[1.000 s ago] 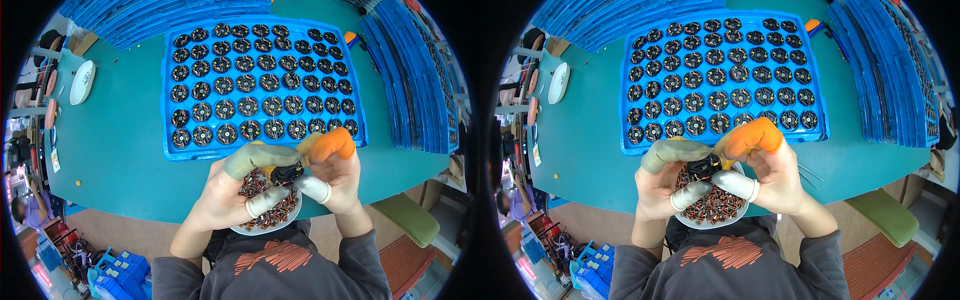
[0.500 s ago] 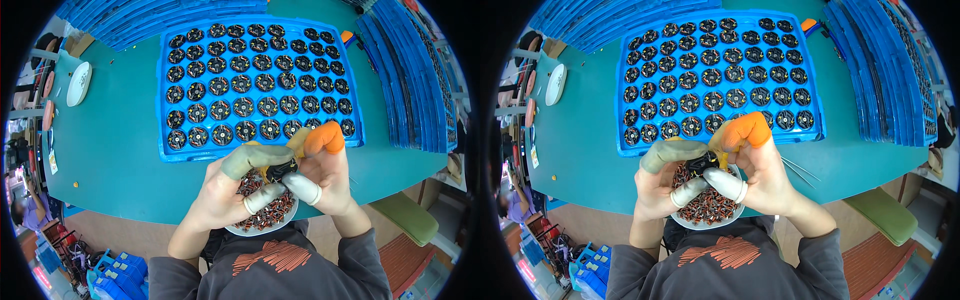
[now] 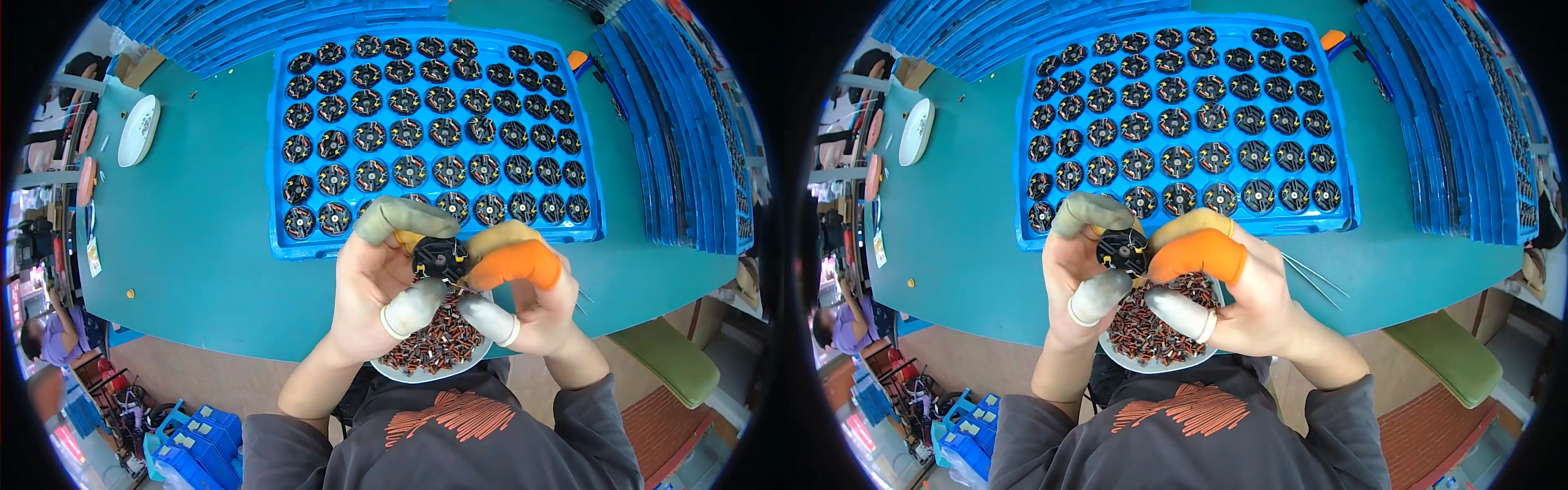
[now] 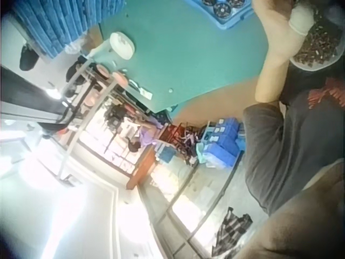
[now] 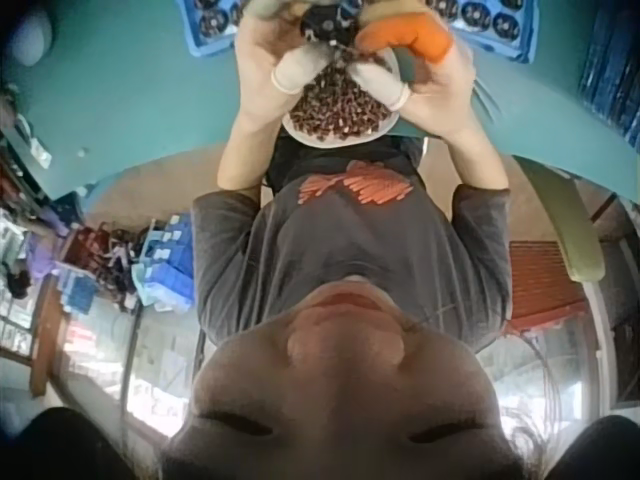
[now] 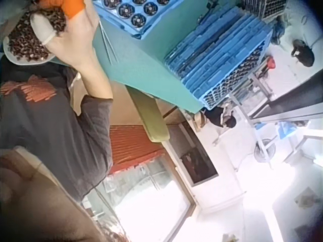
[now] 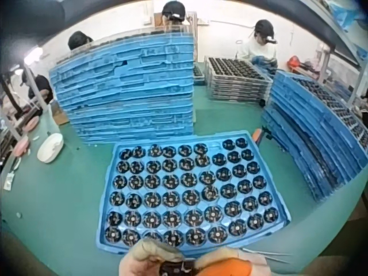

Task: Assembling small electronic components by hand and placing them in a sorting tray.

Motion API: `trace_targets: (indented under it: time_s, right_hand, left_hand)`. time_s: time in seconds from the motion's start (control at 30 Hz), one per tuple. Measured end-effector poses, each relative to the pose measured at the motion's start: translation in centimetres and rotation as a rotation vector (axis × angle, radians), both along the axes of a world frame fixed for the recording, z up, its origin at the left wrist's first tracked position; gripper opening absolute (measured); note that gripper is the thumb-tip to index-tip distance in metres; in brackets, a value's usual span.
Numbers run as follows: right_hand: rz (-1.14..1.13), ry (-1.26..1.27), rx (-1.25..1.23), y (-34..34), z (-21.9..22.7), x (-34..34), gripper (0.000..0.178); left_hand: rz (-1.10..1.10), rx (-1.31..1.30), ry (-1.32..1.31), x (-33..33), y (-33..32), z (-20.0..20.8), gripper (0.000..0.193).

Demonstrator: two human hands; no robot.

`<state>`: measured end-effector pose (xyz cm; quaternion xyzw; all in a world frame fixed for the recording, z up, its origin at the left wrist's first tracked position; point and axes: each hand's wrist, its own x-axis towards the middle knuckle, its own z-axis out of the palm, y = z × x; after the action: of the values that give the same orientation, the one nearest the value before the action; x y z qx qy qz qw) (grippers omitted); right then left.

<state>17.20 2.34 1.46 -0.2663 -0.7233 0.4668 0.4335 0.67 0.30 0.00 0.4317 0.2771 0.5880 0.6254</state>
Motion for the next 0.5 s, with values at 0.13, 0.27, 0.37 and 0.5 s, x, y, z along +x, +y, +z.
trace_targets:
  time_s: [0.13, 0.27, 0.37, 0.5]
  right_hand:
    - [-0.154, -0.138, 0.393, 0.28, -0.30, -0.20, 0.022]
    - [-0.152, -0.120, 0.310, 0.15, 0.08, -0.34, 0.020]
    - [-0.091, -0.114, 0.180, 0.06, 0.34, -0.18, 0.023]
    - [-0.130, -0.146, 0.273, -0.10, 0.17, -0.23, 0.026]
  left_hand:
    - [-0.006, -0.053, -0.008, 0.13, -0.10, 0.21, 0.039]
    - [0.000, -0.094, -0.034, 0.17, -0.25, 0.12, 0.039]
    - [0.018, -0.102, -0.022, 0.35, -0.24, 0.23, 0.039]
    - [0.014, -0.140, -0.073, 0.29, -0.11, 0.17, 0.039]
